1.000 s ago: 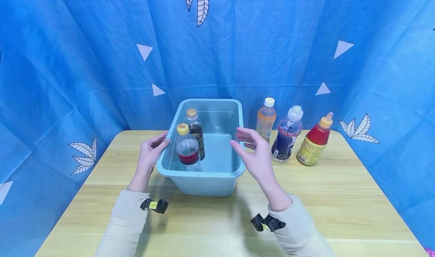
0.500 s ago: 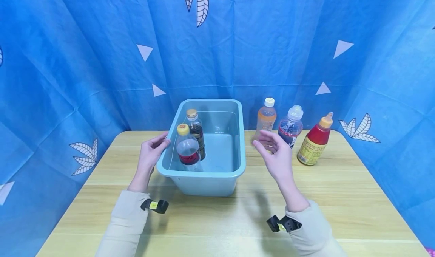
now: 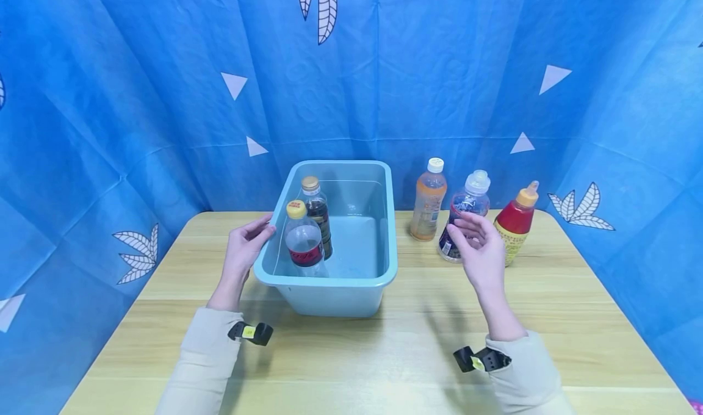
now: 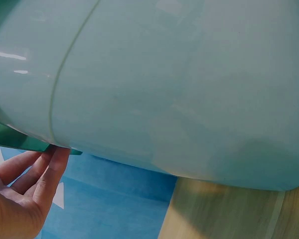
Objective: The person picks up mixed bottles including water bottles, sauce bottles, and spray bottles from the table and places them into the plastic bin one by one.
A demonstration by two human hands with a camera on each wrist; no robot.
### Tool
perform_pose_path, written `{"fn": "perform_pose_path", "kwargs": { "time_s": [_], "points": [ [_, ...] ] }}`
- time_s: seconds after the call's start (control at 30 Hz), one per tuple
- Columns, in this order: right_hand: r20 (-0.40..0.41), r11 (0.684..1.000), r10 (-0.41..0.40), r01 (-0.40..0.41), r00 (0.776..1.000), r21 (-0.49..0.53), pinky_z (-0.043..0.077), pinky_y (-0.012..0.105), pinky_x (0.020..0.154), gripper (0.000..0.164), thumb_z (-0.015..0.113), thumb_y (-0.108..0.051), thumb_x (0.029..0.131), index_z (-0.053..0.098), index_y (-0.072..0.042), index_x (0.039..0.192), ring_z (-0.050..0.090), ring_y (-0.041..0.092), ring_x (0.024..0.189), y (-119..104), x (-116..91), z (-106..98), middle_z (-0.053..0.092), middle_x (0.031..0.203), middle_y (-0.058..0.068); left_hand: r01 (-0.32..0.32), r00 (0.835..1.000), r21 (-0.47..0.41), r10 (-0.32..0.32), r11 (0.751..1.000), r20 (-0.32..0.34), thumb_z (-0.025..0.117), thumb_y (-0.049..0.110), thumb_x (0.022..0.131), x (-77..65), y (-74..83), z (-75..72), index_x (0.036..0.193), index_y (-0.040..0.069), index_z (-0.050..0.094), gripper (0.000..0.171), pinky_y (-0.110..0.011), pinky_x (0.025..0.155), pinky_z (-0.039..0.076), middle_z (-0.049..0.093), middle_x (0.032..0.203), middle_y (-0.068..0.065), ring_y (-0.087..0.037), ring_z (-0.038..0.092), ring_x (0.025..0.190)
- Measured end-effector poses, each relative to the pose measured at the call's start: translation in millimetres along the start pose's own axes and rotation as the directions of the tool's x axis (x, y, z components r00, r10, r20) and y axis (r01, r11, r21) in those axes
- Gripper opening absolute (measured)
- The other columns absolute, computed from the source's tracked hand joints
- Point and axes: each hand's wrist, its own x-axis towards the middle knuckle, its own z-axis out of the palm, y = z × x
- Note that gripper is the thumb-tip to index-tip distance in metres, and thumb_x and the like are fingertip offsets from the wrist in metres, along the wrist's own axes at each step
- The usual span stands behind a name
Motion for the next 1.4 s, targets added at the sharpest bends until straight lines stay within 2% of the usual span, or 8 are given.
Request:
{"fn": "perform_pose_path", "kwargs": {
  "time_s": [0.17, 0.3, 0.33, 0.5, 0.53, 0.57, 1.13, 1.4],
  "points": [
    [-0.034, 0.997, -0.046, 0.048, 0.998, 0.058, 0.045, 0.011, 0.072, 0.033, 0.066, -0.014, 0.08, 0.058, 0.001, 0.108, 0.058, 0.004, 0.082, 21, 9, -11, 0.064, 0.092, -0.002, -0.011, 1.0, 0.0, 0.011, 1.0, 0.001, 0.058, 0.012, 0.085, 0.7, -0.8, -0.3, 0.121, 0.004, 0.054, 0.037, -0.032, 0.086, 0.045, 0.057, 0.114, -0.016, -0.026, 0.056, 0.101],
    [-0.097, 1.0, -0.015, 0.017, 0.995, 0.021, 0.045, 0.01, 0.069, 0.032, 0.067, -0.011, 0.079, 0.059, 0.0, 0.107, 0.057, 0.005, 0.081, 25, 15, -17, 0.064, 0.091, -0.003, -0.013, 1.0, -0.006, 0.013, 1.0, 0.003, 0.058, 0.012, 0.085, 1.2, -1.7, -0.2, 0.121, 0.003, 0.054, 0.037, -0.031, 0.085, 0.045, 0.057, 0.113, -0.017, -0.026, 0.056, 0.1],
    [-0.1, 1.0, -0.002, 0.004, 0.995, 0.027, 0.046, 0.012, 0.071, 0.032, 0.066, -0.014, 0.079, 0.059, 0.0, 0.107, 0.058, 0.006, 0.082, 42, 22, -22, 0.064, 0.091, -0.003, -0.012, 1.0, -0.009, 0.012, 1.0, 0.003, 0.058, 0.011, 0.085, 1.1, -1.7, -0.2, 0.121, 0.003, 0.054, 0.037, -0.031, 0.085, 0.045, 0.057, 0.113, -0.017, -0.026, 0.056, 0.1],
    [-0.18, 1.0, 0.015, -0.011, 0.984, 0.024, 0.045, 0.011, 0.068, 0.027, 0.067, -0.011, 0.079, 0.061, -0.002, 0.104, 0.057, 0.005, 0.078, 48, 31, -29, 0.063, 0.088, -0.004, -0.009, 1.0, -0.013, 0.009, 1.0, 0.003, 0.059, 0.011, 0.085, 0.8, -1.6, -0.2, 0.121, 0.003, 0.054, 0.037, -0.031, 0.084, 0.046, 0.057, 0.114, -0.017, -0.026, 0.057, 0.101],
    [-0.195, 0.999, 0.015, -0.008, 0.981, 0.036, 0.044, 0.01, 0.067, 0.026, 0.067, -0.009, 0.078, 0.061, -0.002, 0.103, 0.056, 0.004, 0.077, 49, 33, -31, 0.062, 0.086, -0.006, -0.01, 1.0, -0.012, 0.01, 1.0, 0.004, 0.058, 0.011, 0.085, 0.6, -1.5, -0.3, 0.121, 0.003, 0.054, 0.037, -0.031, 0.084, 0.046, 0.057, 0.114, -0.017, -0.026, 0.057, 0.101],
    [-0.232, 0.999, 0.032, -0.04, 0.972, -0.031, 0.043, 0.008, 0.064, 0.025, 0.066, -0.007, 0.078, 0.061, -0.001, 0.102, 0.055, 0.002, 0.074, 27, 27, -28, 0.061, 0.084, -0.008, -0.009, 1.0, -0.011, 0.009, 1.0, 0.004, 0.058, 0.011, 0.085, 0.5, -1.6, -0.4, 0.121, 0.003, 0.054, 0.037, -0.031, 0.084, 0.046, 0.057, 0.114, -0.016, -0.026, 0.057, 0.101],
    [-0.407, 0.987, 0.119, -0.152, 0.905, -0.049, 0.043, 0.01, 0.067, 0.028, 0.07, -0.014, 0.075, 0.061, -0.008, 0.101, 0.053, 0.0, 0.077, 43, 55, -49, 0.058, 0.086, -0.01, -0.004, 1.0, 0.003, 0.004, 1.0, 0.004, 0.059, 0.013, 0.085, 0.5, -1.1, 0.0, 0.122, 0.006, 0.054, 0.037, -0.032, 0.085, 0.045, 0.057, 0.114, -0.015, -0.025, 0.056, 0.101],
    [-0.449, 0.977, 0.167, -0.209, 0.878, -0.044, 0.043, 0.011, 0.068, 0.035, 0.072, -0.02, 0.073, 0.059, -0.013, 0.104, 0.052, 0.001, 0.081, 47, 68, -57, 0.057, 0.091, -0.009, -0.001, 1.0, -0.002, 0.001, 1.0, 0.007, 0.059, 0.013, 0.085, 1.5, -1.5, 0.1, 0.122, 0.005, 0.053, 0.038, -0.032, 0.085, 0.045, 0.057, 0.115, -0.015, -0.025, 0.056, 0.101]
  ]
}}
